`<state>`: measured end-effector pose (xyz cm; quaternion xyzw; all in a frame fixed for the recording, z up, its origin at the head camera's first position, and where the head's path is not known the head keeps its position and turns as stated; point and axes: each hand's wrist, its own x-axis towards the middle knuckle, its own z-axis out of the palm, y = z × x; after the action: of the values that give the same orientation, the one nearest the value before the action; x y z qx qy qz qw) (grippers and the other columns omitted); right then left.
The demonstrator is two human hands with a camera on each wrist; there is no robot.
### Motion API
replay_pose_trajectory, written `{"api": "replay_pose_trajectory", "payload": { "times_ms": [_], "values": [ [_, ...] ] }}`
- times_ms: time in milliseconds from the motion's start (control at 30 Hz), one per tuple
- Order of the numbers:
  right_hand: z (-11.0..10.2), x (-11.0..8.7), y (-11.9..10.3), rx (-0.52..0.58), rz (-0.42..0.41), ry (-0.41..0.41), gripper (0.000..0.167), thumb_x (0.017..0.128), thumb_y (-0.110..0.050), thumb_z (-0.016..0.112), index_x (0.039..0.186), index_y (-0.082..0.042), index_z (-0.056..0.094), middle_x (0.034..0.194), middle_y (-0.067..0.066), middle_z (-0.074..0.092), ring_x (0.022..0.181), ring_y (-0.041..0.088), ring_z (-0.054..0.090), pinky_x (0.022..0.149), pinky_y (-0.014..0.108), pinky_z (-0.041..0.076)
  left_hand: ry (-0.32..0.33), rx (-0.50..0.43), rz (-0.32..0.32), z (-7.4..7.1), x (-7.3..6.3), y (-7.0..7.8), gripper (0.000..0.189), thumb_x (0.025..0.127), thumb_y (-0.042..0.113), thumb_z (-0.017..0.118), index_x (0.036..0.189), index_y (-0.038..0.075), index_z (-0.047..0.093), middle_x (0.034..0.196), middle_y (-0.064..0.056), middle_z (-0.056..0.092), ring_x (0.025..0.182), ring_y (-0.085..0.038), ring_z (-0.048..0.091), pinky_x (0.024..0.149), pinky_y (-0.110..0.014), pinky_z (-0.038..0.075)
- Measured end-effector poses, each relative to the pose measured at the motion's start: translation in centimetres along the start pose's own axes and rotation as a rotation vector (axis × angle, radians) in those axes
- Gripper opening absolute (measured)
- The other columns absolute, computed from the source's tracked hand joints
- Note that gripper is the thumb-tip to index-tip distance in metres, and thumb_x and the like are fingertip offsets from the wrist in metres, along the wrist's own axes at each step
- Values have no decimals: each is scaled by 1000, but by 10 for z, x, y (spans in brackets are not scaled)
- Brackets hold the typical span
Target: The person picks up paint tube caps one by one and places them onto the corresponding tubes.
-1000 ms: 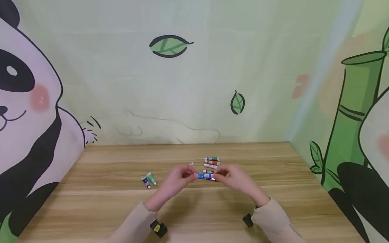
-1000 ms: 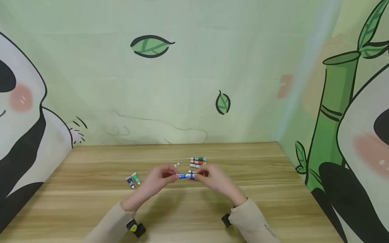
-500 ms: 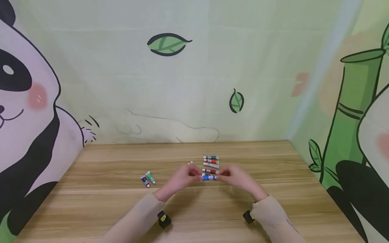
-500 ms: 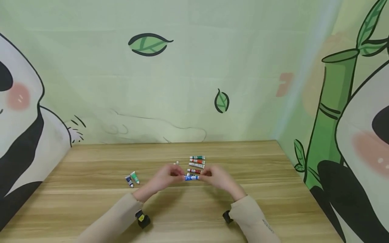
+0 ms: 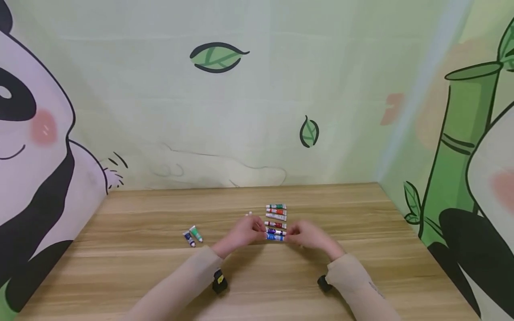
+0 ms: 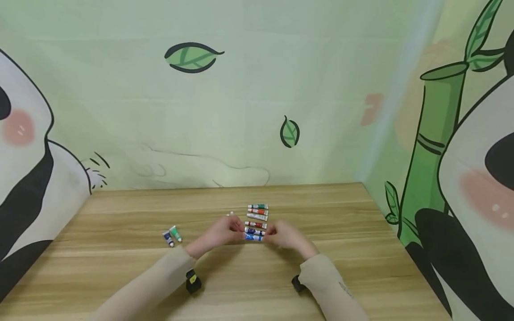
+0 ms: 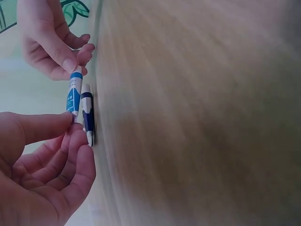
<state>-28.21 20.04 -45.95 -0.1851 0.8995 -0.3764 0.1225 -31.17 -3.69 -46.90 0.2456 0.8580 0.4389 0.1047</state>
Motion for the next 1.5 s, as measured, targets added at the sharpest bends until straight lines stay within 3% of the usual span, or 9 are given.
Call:
{"api": "replay_pose_trajectory", "payload": {
  "times_ms": [267, 967, 1200, 1367, 1500],
  "values": [
    [-1, 5, 3, -15, 31, -36, 11, 93, -13, 70, 85, -4, 70, 69, -2, 58, 60, 9, 49, 54, 24, 40, -39, 14, -5, 4, 5, -1, 12, 82, -2, 77, 84, -1, 65, 72, -3, 67, 61, -9, 59, 56, -23, 51],
    [1, 7, 2, -12, 120, 4, 12, 94, -15, 72, 88, -5, 68, 73, -1, 58, 67, 13, 51, 60, 27, 42, -45, 69, 19, 4, 3, 5, 10, 83, -4, 74, 81, -2, 65, 73, -4, 68, 62, -10, 57, 57, -22, 49],
    [5, 4, 5, -6, 106, 7, 11, 93, -15, 72, 88, -6, 68, 73, -1, 59, 65, 12, 53, 59, 27, 45, -60, 64, 3, 7, 3, -1, 9, 85, -3, 73, 83, 0, 65, 73, -2, 66, 61, -10, 58, 56, -22, 50],
    [3, 5, 4, 5, 87, 29, 9, 93, -13, 71, 90, -5, 68, 75, 0, 60, 65, 13, 55, 58, 26, 46, -58, 23, 3, 2, 3, -4, 7, 86, -3, 72, 87, -2, 65, 77, -4, 67, 65, -11, 59, 61, -25, 53],
    [-3, 6, 1, 16, 89, 37, 10, 95, -15, 69, 94, -5, 69, 77, 2, 61, 65, 15, 56, 57, 27, 46, -42, 27, 20, -10, -1, -8, 8, 86, -2, 72, 90, -4, 66, 81, -6, 67, 71, -11, 59, 65, -26, 52]
  ]
}}
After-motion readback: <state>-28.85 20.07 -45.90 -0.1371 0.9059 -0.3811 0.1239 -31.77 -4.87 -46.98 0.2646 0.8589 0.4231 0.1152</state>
